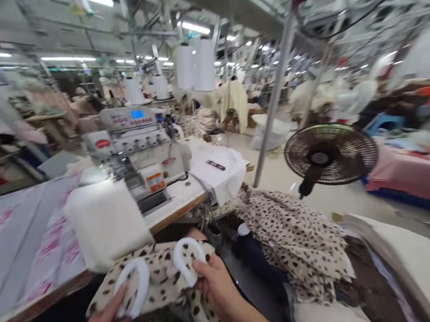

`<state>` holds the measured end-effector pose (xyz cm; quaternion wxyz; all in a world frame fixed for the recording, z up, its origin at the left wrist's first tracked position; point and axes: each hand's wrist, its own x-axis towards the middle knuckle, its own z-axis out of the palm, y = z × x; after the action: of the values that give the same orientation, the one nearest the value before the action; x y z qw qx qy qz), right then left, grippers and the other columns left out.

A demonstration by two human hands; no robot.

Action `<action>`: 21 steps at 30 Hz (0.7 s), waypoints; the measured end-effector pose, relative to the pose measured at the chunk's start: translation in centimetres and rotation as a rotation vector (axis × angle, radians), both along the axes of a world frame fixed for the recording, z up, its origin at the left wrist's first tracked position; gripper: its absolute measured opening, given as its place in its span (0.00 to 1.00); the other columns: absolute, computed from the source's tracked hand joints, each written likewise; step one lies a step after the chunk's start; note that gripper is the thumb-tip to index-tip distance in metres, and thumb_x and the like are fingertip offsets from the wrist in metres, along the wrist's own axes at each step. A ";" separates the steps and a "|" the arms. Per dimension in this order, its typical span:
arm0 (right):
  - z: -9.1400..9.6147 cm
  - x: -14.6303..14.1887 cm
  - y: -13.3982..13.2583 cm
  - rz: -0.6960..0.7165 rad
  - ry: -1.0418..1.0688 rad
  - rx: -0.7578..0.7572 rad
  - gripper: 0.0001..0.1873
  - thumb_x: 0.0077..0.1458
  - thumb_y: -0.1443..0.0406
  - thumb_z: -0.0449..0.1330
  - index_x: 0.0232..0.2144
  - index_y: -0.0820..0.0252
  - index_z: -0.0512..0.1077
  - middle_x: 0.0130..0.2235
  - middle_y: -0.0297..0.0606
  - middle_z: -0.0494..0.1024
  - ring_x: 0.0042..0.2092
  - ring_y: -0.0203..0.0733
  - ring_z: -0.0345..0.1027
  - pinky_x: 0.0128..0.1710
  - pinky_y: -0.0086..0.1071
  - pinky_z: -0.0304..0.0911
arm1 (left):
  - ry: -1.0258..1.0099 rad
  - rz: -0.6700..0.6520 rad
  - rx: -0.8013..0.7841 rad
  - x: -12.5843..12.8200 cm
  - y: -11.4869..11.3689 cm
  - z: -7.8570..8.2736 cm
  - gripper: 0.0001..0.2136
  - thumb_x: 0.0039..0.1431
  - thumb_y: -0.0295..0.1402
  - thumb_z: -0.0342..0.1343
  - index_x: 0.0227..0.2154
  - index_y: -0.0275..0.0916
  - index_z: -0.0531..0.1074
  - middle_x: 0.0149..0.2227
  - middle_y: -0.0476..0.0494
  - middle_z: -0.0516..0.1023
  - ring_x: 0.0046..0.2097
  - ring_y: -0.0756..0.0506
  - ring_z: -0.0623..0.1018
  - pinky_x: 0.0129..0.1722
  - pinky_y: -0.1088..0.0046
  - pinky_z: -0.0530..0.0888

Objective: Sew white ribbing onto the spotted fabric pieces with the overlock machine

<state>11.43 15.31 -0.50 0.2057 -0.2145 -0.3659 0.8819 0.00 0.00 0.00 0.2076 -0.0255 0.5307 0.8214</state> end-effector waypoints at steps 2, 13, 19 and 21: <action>0.1 -0.3 -0.1 -0.003 -0.018 -0.040 0.22 0.41 0.60 0.66 0.39 0.64 0.68 0.33 0.38 0.76 0.31 0.37 0.69 0.31 0.30 0.65 | -0.064 0.044 -0.029 0.0 -0.7 -0.6 0.15 0.51 0.26 0.57 0.43 0.36 0.68 0.44 0.38 0.72 0.47 0.40 0.72 0.40 0.66 0.75; -1.9 -1.0 0.0 0.031 -0.057 -0.031 0.19 0.44 0.61 0.66 0.38 0.63 0.69 0.35 0.38 0.76 0.32 0.36 0.70 0.31 0.29 0.65 | -0.270 0.190 0.011 -0.4 0.1 -0.7 0.13 0.52 0.19 0.54 0.42 0.32 0.70 0.45 0.36 0.73 0.50 0.40 0.70 0.47 0.60 0.71; -2.1 -1.0 0.2 0.007 -0.067 -0.061 0.19 0.43 0.61 0.66 0.38 0.63 0.71 0.34 0.38 0.76 0.33 0.37 0.70 0.33 0.30 0.65 | -0.237 0.172 0.016 -0.6 0.2 -1.2 0.14 0.53 0.20 0.52 0.43 0.34 0.70 0.44 0.37 0.74 0.49 0.41 0.71 0.47 0.61 0.70; -2.1 -1.0 0.2 0.010 -0.056 -0.071 0.19 0.43 0.61 0.66 0.39 0.63 0.71 0.35 0.39 0.76 0.33 0.37 0.69 0.33 0.31 0.65 | -0.251 0.188 0.005 -0.6 0.2 -1.1 0.14 0.54 0.20 0.51 0.43 0.33 0.70 0.43 0.36 0.74 0.48 0.42 0.72 0.47 0.61 0.71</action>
<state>10.39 15.51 -2.57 0.1834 -0.2444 -0.3408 0.8891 -0.62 0.20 -1.14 0.1945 -0.1769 0.4938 0.8289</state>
